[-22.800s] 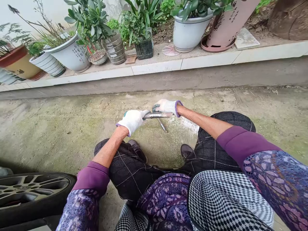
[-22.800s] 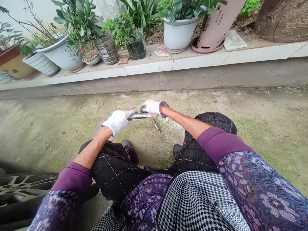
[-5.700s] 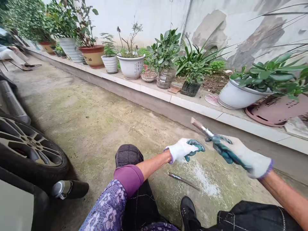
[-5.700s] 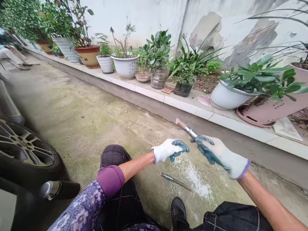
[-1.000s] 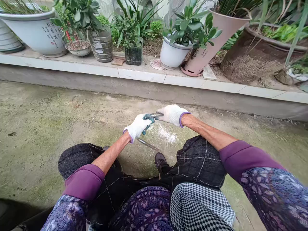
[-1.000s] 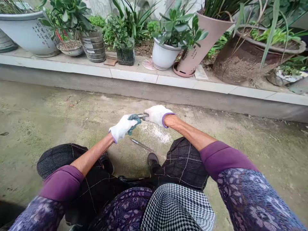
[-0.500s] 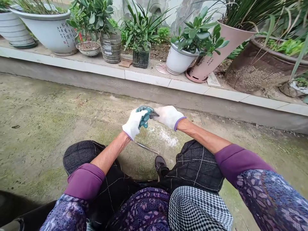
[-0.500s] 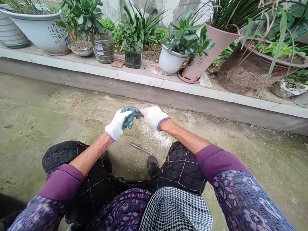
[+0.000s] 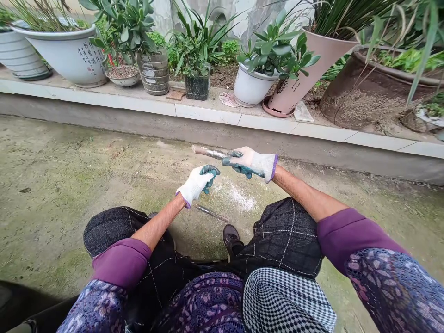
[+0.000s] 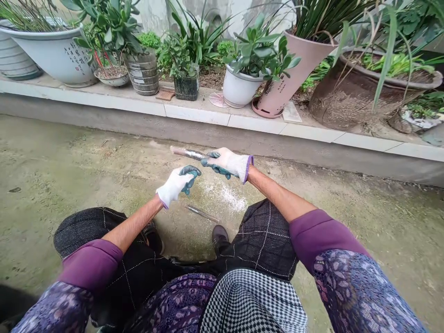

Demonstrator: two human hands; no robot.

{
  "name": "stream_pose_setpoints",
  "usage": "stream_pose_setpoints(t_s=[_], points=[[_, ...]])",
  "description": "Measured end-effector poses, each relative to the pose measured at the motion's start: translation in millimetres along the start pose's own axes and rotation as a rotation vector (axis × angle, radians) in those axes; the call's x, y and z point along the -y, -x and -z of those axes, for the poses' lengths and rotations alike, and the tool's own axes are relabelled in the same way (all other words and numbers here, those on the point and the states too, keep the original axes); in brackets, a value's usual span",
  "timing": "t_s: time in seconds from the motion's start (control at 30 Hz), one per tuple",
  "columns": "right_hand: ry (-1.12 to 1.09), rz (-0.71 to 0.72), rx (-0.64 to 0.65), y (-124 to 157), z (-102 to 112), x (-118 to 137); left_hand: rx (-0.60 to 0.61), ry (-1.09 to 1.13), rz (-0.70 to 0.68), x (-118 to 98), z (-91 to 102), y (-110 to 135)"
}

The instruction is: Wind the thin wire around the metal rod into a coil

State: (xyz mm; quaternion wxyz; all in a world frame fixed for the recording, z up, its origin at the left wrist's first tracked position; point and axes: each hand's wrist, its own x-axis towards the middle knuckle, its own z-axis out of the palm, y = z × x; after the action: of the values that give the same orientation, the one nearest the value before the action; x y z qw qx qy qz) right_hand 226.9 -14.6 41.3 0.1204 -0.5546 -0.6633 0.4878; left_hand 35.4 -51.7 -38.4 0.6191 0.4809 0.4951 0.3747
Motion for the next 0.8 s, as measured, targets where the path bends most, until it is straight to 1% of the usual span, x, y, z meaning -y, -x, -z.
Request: stream_pose_setpoints(t_s=[0.1, 0.2, 0.27, 0.33, 0.37, 0.43, 0.5, 0.57, 0.63, 0.7, 0.8], points=[[0.031, 0.059, 0.07, 3.3, -1.3, 2.8, -0.01, -0.061, -0.025, 0.2, 0.8, -3.3], [0.001, 0.089, 0.082, 2.3, -2.8, 5.8, 0.014, -0.081, -0.031, 0.4, 1.3, -3.7], [-0.083, 0.031, 0.102, -0.2, -4.1, 8.1, 0.036, -0.079, -0.029, -0.1, 2.7, -3.5], [-0.182, -0.057, 0.155, -2.8, -6.1, 10.5, 0.05, -0.07, -0.029, -1.6, 6.2, -3.9], [-0.214, -0.076, 0.166, -3.7, -7.6, 11.5, 0.048, -0.066, -0.032, -2.5, 8.7, -4.3], [-0.213, -0.037, 0.137, -3.9, -11.4, 13.1, 0.015, -0.073, -0.048, -4.2, 14.3, -5.0], [-0.14, 0.049, 0.08, -2.2, -15.8, 13.9, -0.035, -0.104, -0.062, -4.3, 18.9, -5.0], [-0.061, 0.087, 0.054, 0.4, -19.7, 13.7, -0.062, -0.139, -0.057, -1.8, 21.1, -4.1], [-0.013, 0.079, 0.053, 2.6, -22.2, 11.8, -0.016, -0.175, -0.039, 1.9, 21.0, -3.0], [0.005, 0.078, 0.069, 3.4, -22.9, 8.4, 0.089, -0.207, -0.03, 3.6, 20.7, -2.0], [0.05, 0.123, 0.085, 2.6, -21.7, 2.8, 0.209, -0.189, -0.044, -4.5, 23.3, 1.4]])
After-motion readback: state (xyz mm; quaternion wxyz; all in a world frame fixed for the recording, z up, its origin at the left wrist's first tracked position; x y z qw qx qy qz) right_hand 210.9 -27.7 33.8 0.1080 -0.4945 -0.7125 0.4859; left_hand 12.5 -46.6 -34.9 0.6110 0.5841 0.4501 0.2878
